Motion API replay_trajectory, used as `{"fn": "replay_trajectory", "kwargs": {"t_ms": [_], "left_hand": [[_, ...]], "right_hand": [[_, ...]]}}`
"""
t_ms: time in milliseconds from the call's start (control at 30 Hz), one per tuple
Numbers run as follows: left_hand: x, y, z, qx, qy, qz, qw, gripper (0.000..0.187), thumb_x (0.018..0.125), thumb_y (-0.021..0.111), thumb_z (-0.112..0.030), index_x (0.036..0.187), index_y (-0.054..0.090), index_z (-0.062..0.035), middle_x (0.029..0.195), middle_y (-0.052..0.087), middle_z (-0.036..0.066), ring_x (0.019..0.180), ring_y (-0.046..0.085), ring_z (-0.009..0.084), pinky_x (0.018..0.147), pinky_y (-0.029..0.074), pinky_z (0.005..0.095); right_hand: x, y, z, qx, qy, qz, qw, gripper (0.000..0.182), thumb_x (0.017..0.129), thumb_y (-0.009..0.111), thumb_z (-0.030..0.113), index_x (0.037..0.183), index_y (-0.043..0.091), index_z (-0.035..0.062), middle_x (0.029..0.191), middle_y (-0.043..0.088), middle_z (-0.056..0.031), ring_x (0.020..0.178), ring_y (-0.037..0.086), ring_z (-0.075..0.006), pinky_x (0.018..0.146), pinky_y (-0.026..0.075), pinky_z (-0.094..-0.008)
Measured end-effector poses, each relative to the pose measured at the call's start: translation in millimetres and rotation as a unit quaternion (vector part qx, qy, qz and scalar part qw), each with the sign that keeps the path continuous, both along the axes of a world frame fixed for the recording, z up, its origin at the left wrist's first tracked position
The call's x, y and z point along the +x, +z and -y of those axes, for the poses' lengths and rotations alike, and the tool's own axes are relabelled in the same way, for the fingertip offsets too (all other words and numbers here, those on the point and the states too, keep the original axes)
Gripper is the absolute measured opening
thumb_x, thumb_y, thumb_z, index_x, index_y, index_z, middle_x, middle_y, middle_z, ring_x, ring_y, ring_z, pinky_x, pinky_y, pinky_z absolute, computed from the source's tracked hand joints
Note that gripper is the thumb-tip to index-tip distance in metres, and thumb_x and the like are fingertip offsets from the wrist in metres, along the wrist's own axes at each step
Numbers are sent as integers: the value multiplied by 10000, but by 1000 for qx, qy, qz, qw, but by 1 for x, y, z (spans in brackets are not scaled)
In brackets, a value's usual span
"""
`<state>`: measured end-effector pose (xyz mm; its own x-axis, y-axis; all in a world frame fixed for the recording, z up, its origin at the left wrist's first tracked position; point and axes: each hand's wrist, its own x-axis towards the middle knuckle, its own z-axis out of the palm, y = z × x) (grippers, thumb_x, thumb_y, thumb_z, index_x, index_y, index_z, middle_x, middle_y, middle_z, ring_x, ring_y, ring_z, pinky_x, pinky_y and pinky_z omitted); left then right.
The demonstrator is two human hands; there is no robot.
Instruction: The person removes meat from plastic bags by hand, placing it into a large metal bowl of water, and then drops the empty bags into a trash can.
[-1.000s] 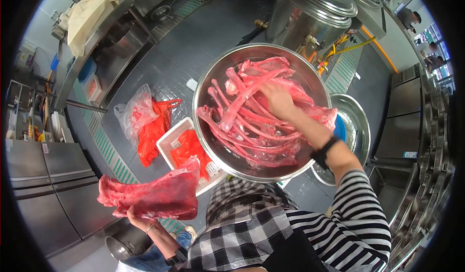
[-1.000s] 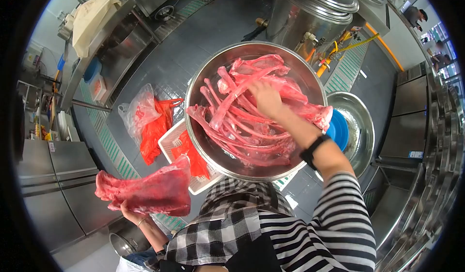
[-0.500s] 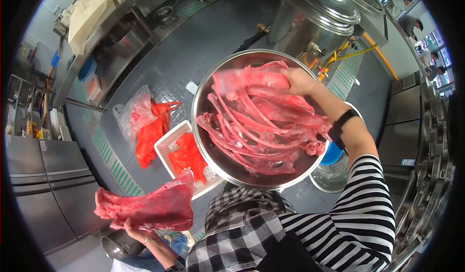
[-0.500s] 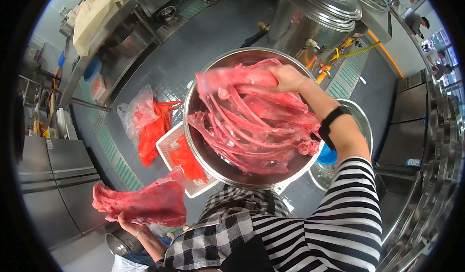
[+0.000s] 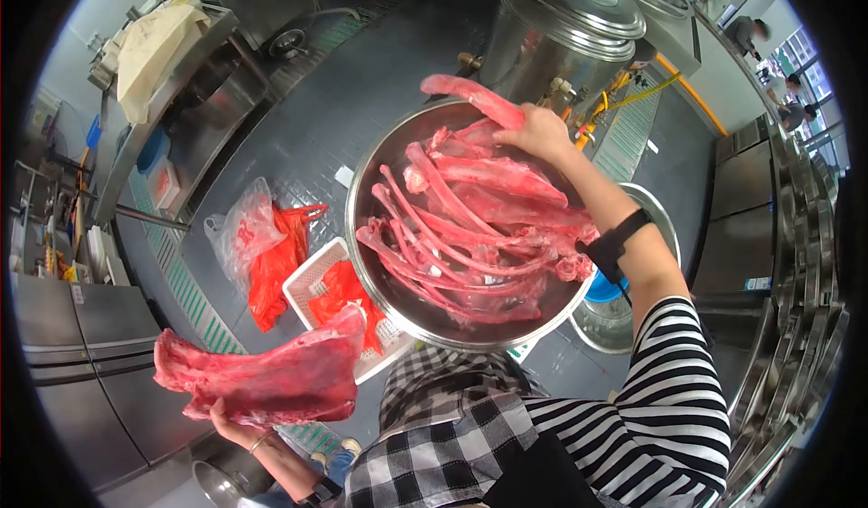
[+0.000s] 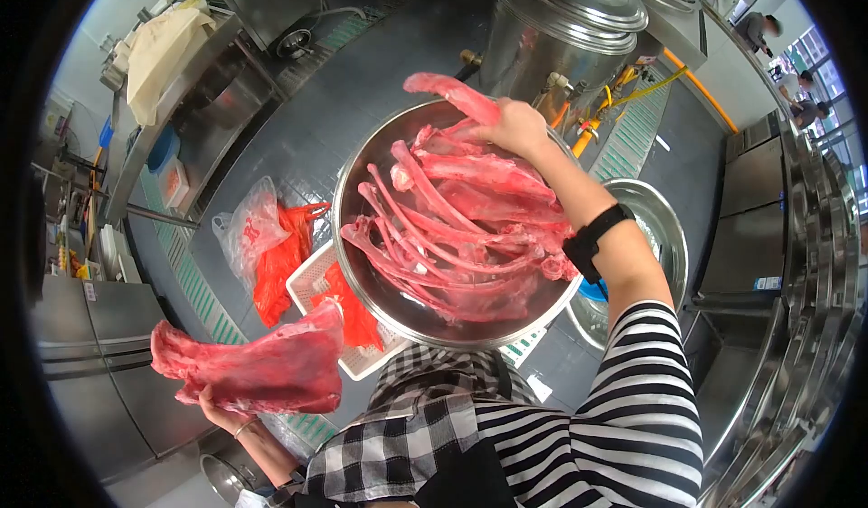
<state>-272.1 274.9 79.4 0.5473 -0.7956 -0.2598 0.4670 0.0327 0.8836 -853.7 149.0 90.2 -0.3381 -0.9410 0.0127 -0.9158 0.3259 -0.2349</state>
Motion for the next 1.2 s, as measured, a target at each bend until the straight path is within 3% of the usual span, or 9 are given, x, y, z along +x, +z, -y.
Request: {"fn": "replay_trajectory", "kwargs": {"t_ms": [267, 400, 533, 633, 700, 800, 900, 1000, 1200], "left_hand": [[-83, 46, 45, -48, -179, -123, 975, 489, 645, 467, -152, 1104, 406, 5, 1016, 518, 159, 933, 515, 298, 824, 419, 423], [-130, 30, 71, -13, -223, -141, 965, 473, 623, 471, -122, 1080, 432, -8, 1016, 517, 157, 939, 508, 306, 836, 411, 423], [-215, 29, 79, 25, -249, -179, 952, 315, 601, 512, -102, 906, 509, -23, 852, 544, 81, 810, 530, 226, 771, 440, 341], [-255, 7, 80, 95, -280, -212, 932, 244, 616, 535, -108, 849, 515, -37, 825, 545, 72, 774, 536, 215, 728, 449, 320], [-271, -39, 89, 164, -338, -247, 893, 242, 634, 541, -120, 861, 514, -44, 814, 542, 71, 768, 536, 220, 731, 446, 311], [-292, -82, 93, 153, -465, 30, 871, 423, 672, 550, -186, 1030, 469, 25, 905, 550, 138, 848, 529, 250, 793, 414, 330], [-289, -99, 95, -23, -365, 540, 758, 599, 654, 603, -230, 1116, 379, 78, 1071, 477, 226, 989, 474, 323, 865, 362, 347], [-291, -116, 86, -45, -551, 285, 783, 646, 632, 628, -201, 1148, 340, 62, 1110, 444, 227, 1000, 462, 331, 865, 360, 352], [-312, -128, 66, -12, -450, 462, 764, 599, 654, 523, -40, 1188, 262, 33, 1072, 465, 200, 994, 469, 299, 855, 362, 320]], "right_hand": [[3, -31, 7, -86, 107, 71, 988, 574, 619, 631, 438, 983, 529, 4, 930, 571, -178, 904, 535, -300, 766, 417, -368], [18, -6, -29, 67, 108, 120, 985, 541, 701, 592, 410, 1063, 498, 18, 1063, 511, -180, 993, 493, -272, 833, 393, -334], [62, 18, -96, 19, 142, 445, 884, 491, 782, 524, 392, 1082, 479, 5, 1015, 539, -170, 906, 535, -213, 783, 410, -300], [93, 27, -137, 42, 175, 436, 882, 511, 751, 561, 369, 1100, 465, 9, 969, 550, -176, 885, 548, -254, 755, 424, -329], [90, 1, -152, -31, 226, 228, 946, 519, 704, 601, 327, 1097, 463, 17, 936, 544, -189, 880, 540, -293, 742, 428, -350], [86, -32, -156, 94, 112, 210, 967, 492, 667, 619, 282, 1059, 479, 20, 904, 541, -193, 850, 533, -321, 709, 431, -376], [80, -89, -156, 57, 59, 239, 967, 427, 674, 613, 259, 1015, 496, 29, 904, 551, -177, 838, 534, -318, 698, 423, -386], [88, -98, -131, 53, 16, 303, 952, 372, 668, 606, 194, 994, 509, 43, 856, 558, -164, 843, 526, -317, 704, 417, -380], [101, -76, -63, 14, 146, 166, 975, 418, 624, 618, 99, 1021, 493, 59, 943, 514, -141, 917, 492, -295, 785, 393, -363]]}}
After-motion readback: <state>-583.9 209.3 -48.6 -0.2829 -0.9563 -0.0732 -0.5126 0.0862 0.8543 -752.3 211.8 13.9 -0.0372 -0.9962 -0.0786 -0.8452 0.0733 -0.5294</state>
